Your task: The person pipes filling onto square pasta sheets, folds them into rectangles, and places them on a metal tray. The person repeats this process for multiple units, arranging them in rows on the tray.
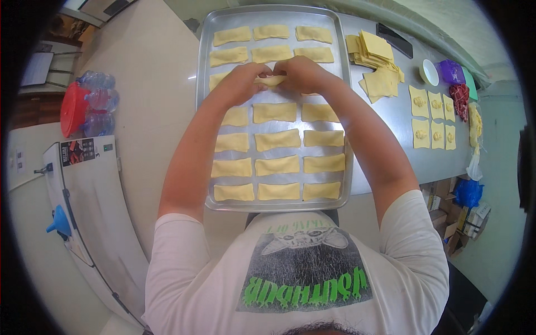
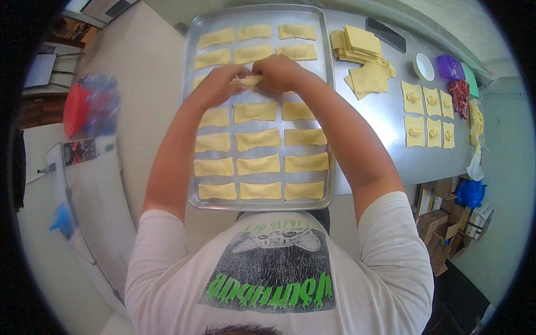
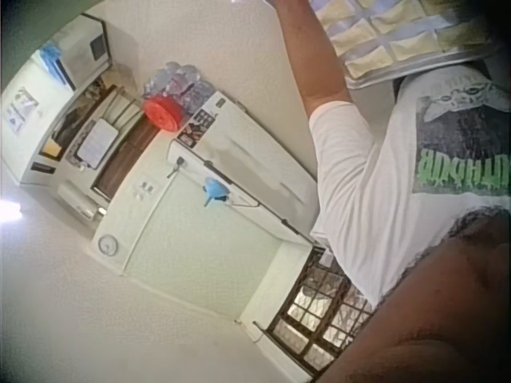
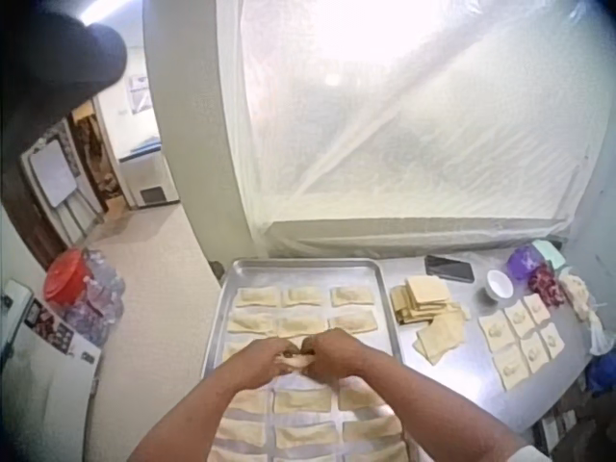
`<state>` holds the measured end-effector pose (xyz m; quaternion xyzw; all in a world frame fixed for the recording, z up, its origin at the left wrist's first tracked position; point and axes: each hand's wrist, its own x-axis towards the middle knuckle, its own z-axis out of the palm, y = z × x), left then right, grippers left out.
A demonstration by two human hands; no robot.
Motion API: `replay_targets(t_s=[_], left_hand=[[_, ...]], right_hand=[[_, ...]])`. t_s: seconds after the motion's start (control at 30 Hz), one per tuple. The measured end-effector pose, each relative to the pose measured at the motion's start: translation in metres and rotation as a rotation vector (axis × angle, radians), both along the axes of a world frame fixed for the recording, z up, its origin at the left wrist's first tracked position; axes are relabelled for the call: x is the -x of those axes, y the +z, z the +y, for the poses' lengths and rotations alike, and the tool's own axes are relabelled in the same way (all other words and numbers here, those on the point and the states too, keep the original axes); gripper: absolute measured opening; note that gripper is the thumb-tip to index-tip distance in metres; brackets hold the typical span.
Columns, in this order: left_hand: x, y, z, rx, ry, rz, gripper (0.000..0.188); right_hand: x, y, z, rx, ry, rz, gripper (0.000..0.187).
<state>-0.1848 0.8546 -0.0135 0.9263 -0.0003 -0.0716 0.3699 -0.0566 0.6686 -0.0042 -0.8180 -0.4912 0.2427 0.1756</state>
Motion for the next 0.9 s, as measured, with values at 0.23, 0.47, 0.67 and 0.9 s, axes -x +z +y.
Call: replay_targets(t_s=[0.23, 0.47, 0.67, 0.9], left_hand=[[0.003, 0.009, -0.007, 0.086, 0.068, 0.179, 0.031], [0.008, -0.021, 0.001, -0.379, -0.095, -0.303, 0.026], [0.029, -0.023, 0.069, -0.308, 0.087, -0.343, 0.028], [0.039, -0.019, 0.079, -0.412, 0.161, -0.168, 0.031]], right_hand=[[0.008, 0.007, -0.014, 0.078, -0.090, 0.126, 0.037], [0.012, -0.016, -0.020, 0.010, 0.012, -0.191, 0.035], [0.027, -0.016, 0.007, -0.336, -0.074, -0.293, 0.031], [0.055, -0.045, 0.084, -0.206, 0.008, -0.333, 0.022]])
